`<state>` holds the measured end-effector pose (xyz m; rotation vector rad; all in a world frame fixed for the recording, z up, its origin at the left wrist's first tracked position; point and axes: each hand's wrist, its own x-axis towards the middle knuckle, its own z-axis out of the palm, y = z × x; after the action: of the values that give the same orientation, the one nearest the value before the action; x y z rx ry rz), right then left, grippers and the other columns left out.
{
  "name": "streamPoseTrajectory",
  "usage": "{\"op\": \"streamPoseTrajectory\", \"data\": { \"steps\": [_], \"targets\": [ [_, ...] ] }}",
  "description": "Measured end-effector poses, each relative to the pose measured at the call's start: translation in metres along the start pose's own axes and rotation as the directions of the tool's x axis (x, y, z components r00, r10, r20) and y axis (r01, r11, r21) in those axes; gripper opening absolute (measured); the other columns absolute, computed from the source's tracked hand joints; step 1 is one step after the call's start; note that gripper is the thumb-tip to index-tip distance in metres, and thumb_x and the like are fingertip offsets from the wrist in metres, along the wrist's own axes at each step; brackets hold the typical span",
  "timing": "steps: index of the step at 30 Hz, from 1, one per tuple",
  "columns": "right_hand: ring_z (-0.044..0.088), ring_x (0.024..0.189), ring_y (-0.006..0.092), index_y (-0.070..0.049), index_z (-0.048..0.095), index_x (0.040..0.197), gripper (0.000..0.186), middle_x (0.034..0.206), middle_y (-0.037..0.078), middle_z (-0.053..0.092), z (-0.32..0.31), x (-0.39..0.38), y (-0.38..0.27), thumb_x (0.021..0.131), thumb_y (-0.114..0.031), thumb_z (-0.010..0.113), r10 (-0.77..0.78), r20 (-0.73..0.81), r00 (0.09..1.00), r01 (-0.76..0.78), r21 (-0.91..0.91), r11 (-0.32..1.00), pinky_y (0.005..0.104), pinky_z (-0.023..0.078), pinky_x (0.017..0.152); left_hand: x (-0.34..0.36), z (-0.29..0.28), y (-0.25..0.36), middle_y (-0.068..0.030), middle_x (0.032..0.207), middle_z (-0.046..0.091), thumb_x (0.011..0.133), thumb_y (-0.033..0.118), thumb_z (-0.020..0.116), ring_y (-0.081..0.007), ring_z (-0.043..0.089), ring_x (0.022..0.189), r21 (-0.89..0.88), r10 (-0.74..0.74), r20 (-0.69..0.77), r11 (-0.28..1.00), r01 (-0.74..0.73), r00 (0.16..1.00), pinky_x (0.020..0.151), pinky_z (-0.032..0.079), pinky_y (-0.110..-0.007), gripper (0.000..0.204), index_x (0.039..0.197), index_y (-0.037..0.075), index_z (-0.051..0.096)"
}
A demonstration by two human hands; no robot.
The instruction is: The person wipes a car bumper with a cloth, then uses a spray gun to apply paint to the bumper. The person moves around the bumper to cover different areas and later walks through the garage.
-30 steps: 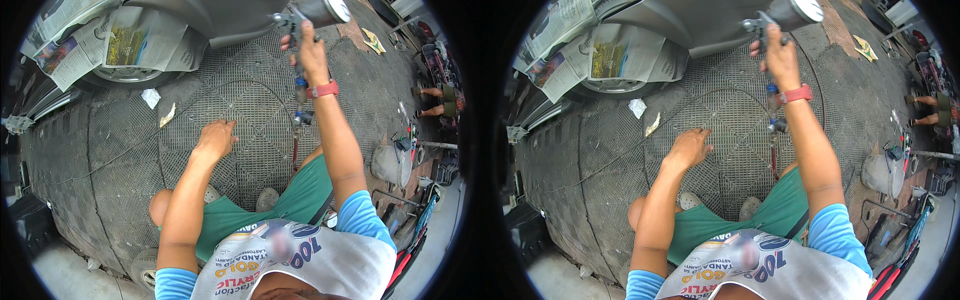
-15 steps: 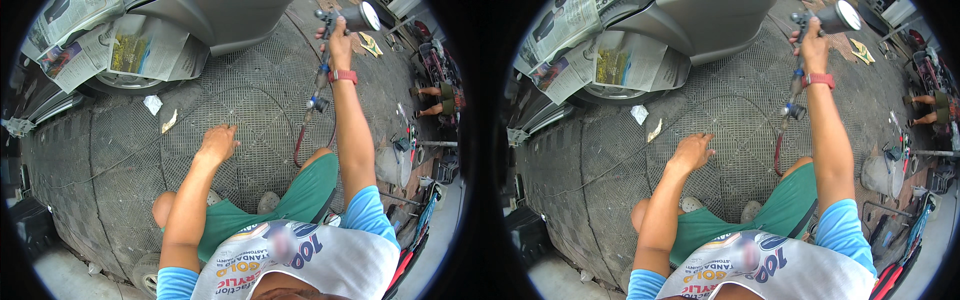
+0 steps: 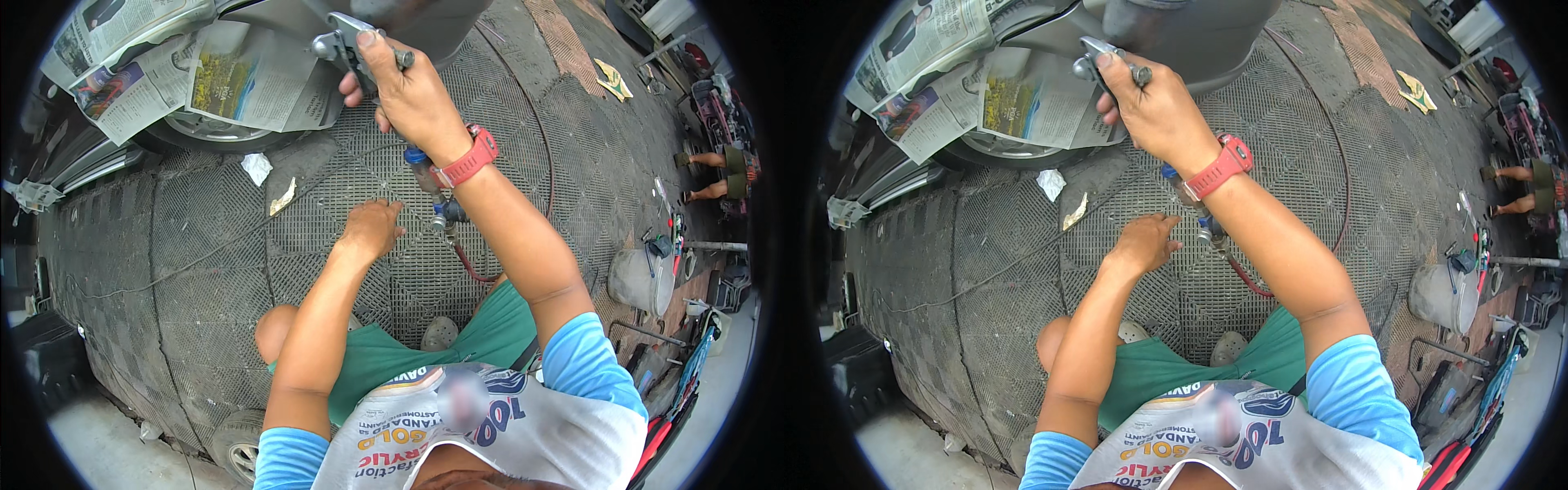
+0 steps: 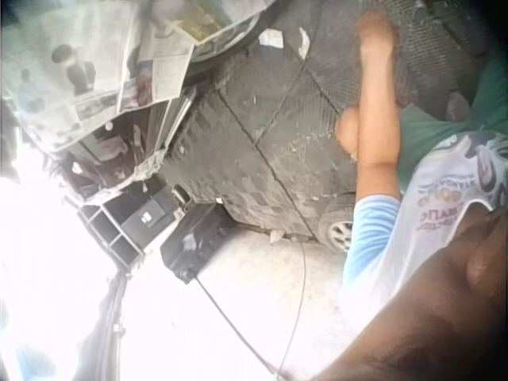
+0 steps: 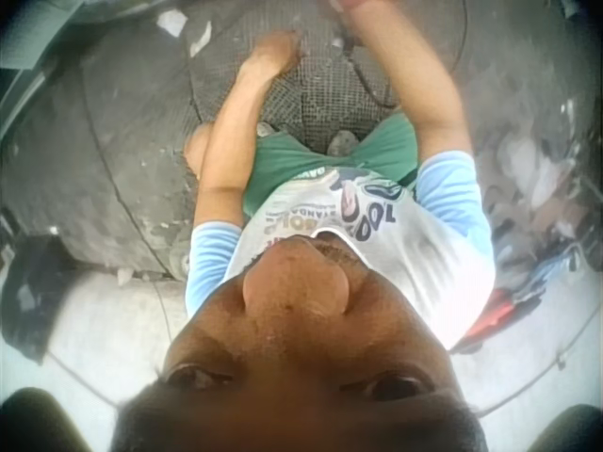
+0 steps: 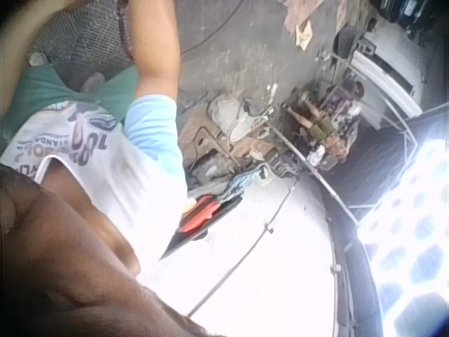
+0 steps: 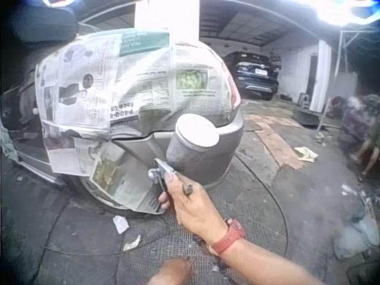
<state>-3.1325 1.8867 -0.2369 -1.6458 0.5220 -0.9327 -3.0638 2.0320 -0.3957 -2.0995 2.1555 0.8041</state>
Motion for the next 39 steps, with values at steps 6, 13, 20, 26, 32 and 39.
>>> {"op": "streamPoseTrajectory", "data": {
  "steps": [6,13,20,26,32,39],
  "targets": [
    [0.069,0.063,0.0102,-0.003,0.072,0.122,0.063,0.081,0.006,0.073,-0.042,0.01,-0.008,0.108,-0.061,0.049,0.042,-0.15,0.988,-0.048,-0.036,0.998,0.0241,0.049,0.043,-0.001,-0.001,-0.003,-0.0212,0.137,0.065,0.099,0.036,0.071,-0.04,0.063,0.128,0.01,0.008,-0.007,1.0,-0.008,1.0,0.109,0.051,-0.05,0.057,0.147,0.008,0.057],
    [0.074,0.078,0.0176,0.002,0.066,0.124,0.072,0.089,0.013,0.075,-0.161,0.009,0.001,0.107,-0.065,0.045,0.031,-0.471,0.882,-0.126,-0.171,0.977,0.0251,0.049,0.045,-0.008,0.001,-0.007,-0.0225,0.135,0.066,0.1,0.035,0.07,-0.0413,0.063,0.127,0.018,0.014,-0.036,1.0,-0.013,0.999,0.109,0.051,-0.05,0.056,0.147,0.007,0.057],
    [0.075,0.071,0.0181,0.003,0.071,0.115,0.068,0.086,0.014,0.076,-0.25,0.038,-0.01,0.108,-0.061,0.047,-0.057,-0.667,0.743,-0.204,-0.306,0.93,0.029,0.053,0.047,-0.013,-0.009,-0.003,-0.0228,0.139,0.064,0.101,0.035,0.069,-0.0411,0.062,0.13,0.008,0.005,-0.008,1.0,-0.005,1.0,0.111,0.05,-0.05,0.058,0.149,0.006,0.055],
    [0.078,0.079,0.0216,0.002,0.071,0.121,0.068,0.098,0.015,0.078,-0.228,0.054,-0.031,0.109,-0.06,0.047,-0.041,-0.657,0.753,-0.205,-0.294,0.933,0.0276,0.055,0.049,-0.014,-0.009,-0.002,-0.0226,0.139,0.064,0.101,0.035,0.069,-0.0403,0.06,0.132,0.008,0.001,-0.017,1.0,-0.001,1.0,0.113,0.048,-0.05,0.059,0.151,0.007,0.055],
    [0.066,0.055,0.0149,-0.007,0.065,0.117,0.061,0.074,0.007,0.07,-0.104,0.046,-0.058,0.108,-0.064,0.046,0.103,-0.465,0.879,-0.151,-0.068,0.986,0.0263,0.045,0.039,-0.016,-0.01,-0.005,-0.0216,0.139,0.064,0.101,0.036,0.069,-0.039,0.06,0.133,-0.028,-0.021,-0.028,0.999,0.02,0.999,0.114,0.047,-0.049,0.058,0.15,0.007,0.056],
    [0.053,0.043,0.0094,-0.002,0.068,0.102,0.062,0.07,0.004,0.067,-0.011,0.047,-0.079,0.11,-0.059,0.046,0.078,-0.143,0.987,-0.097,-0.132,0.986,0.0246,0.04,0.038,-0.015,-0.007,-0.001,-0.0209,0.137,0.065,0.1,0.036,0.07,-0.0396,0.062,0.129,-0.019,0.023,-0.119,1.0,-0.025,0.993,0.11,0.049,-0.049,0.056,0.147,0.008,0.058]
  ]
}}
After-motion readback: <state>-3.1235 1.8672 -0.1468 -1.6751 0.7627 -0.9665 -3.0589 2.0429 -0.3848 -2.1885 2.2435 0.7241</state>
